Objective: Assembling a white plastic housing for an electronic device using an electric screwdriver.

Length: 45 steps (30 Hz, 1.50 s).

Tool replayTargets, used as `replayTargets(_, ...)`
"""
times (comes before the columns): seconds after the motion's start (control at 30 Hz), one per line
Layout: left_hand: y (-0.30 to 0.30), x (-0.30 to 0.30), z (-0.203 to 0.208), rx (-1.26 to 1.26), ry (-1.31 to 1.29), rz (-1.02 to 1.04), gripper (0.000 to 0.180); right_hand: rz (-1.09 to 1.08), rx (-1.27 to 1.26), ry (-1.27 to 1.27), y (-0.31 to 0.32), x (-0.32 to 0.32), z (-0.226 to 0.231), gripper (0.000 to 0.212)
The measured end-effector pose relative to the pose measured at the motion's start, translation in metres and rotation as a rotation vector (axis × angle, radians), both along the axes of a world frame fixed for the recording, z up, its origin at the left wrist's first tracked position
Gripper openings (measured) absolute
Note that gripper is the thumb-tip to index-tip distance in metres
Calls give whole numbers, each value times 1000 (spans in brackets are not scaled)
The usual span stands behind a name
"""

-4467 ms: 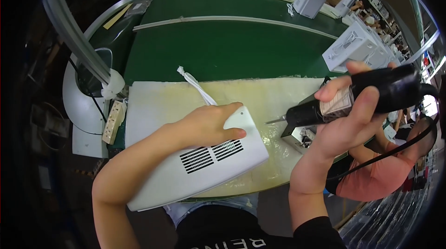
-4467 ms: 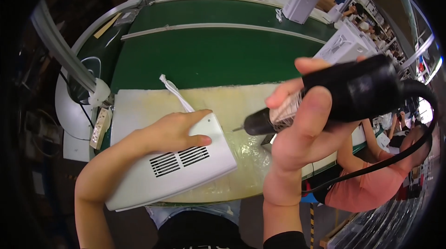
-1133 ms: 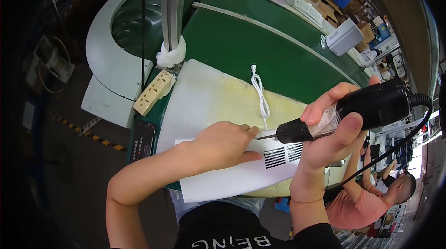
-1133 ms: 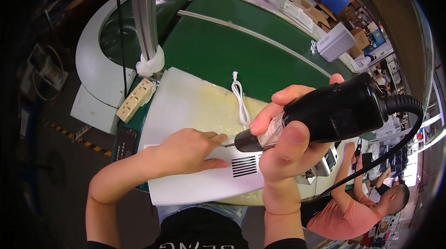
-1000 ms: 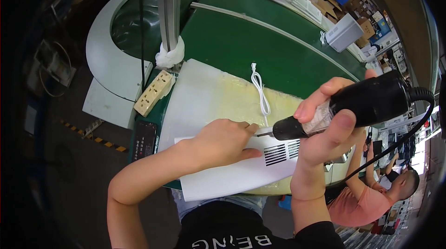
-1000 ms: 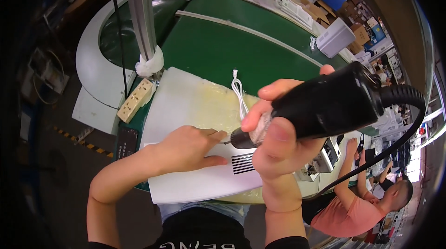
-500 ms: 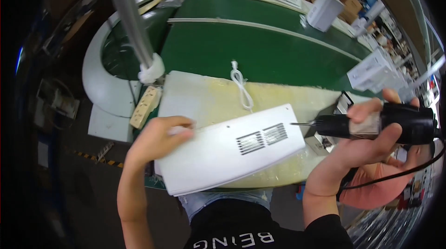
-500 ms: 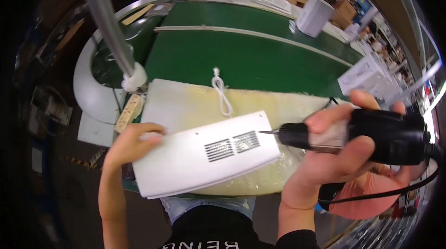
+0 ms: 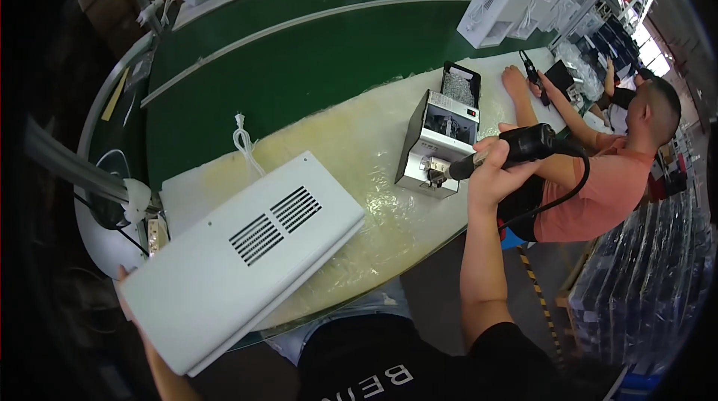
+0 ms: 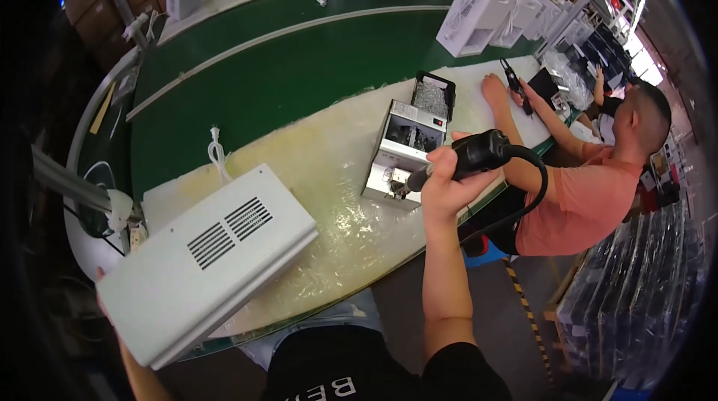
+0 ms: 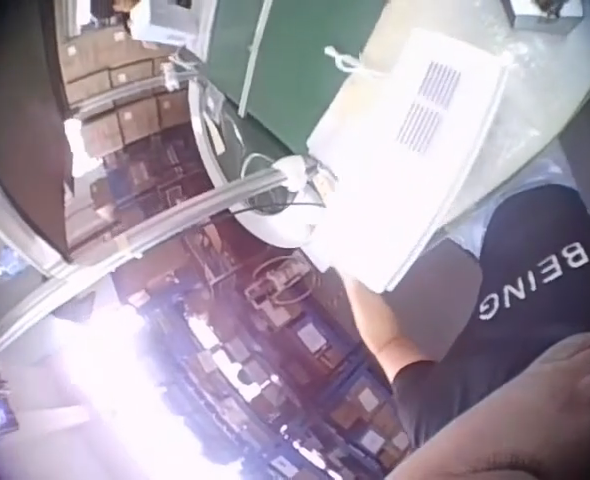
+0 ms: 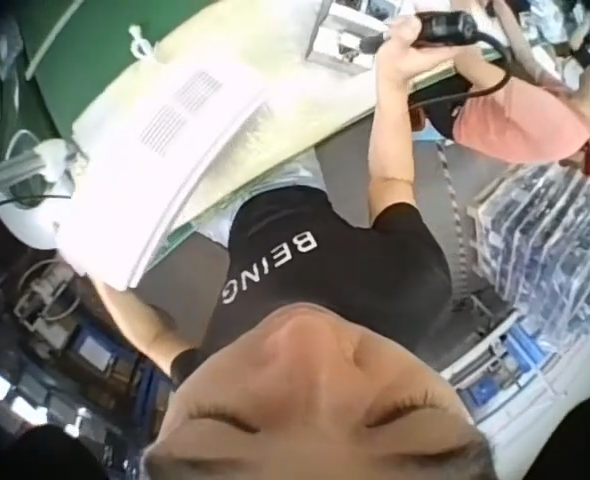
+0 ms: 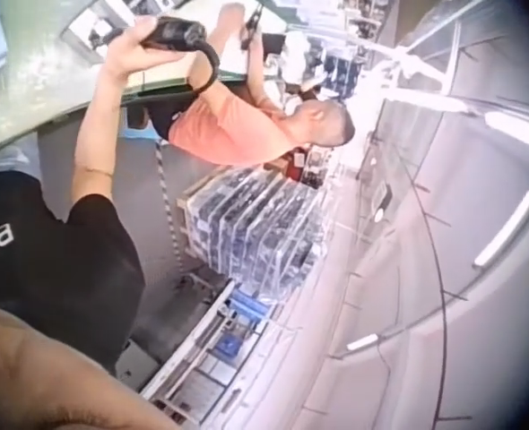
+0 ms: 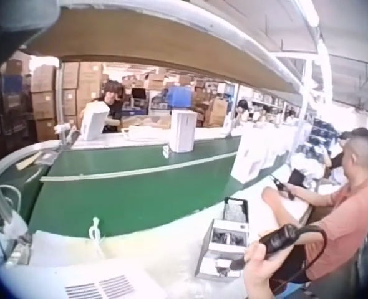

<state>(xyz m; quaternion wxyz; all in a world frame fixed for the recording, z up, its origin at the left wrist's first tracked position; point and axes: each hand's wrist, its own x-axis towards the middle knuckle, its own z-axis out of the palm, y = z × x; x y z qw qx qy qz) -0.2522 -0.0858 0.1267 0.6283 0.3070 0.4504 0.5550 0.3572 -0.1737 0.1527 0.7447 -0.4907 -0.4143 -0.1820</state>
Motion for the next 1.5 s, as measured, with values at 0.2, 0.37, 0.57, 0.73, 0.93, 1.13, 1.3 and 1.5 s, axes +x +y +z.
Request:
replayTargets(0.2,6,161,177,292,960,164,40,140,-209,162,6,-16,10,35)
replayTargets(0.37,20,262,204,780,1159,-584,50,278,-143,169,16,-33,83,31)
replayTargets(0.57,41,319,220,749,1366,-792,66,422,126,47,37,-72,220,41)
replayTargets(0.73,44,320,209,768,1296,-772,68,572,324,-78,76,-101,278,36)
replayTargets(0.93,44,320,212,717,1273,-821,67,681,228,50,101,-136,284,24)
replayTargets(1.13,41,324,216,723,1303,-834,62,735,169,26,104,-139,283,23)
replayTargets(1.3,46,319,205,752,1299,-789,56,753,97,-28,111,-149,281,25)
replayTargets(1.5,47,321,208,805,1266,-781,57,815,66,-54,118,-152,279,25)
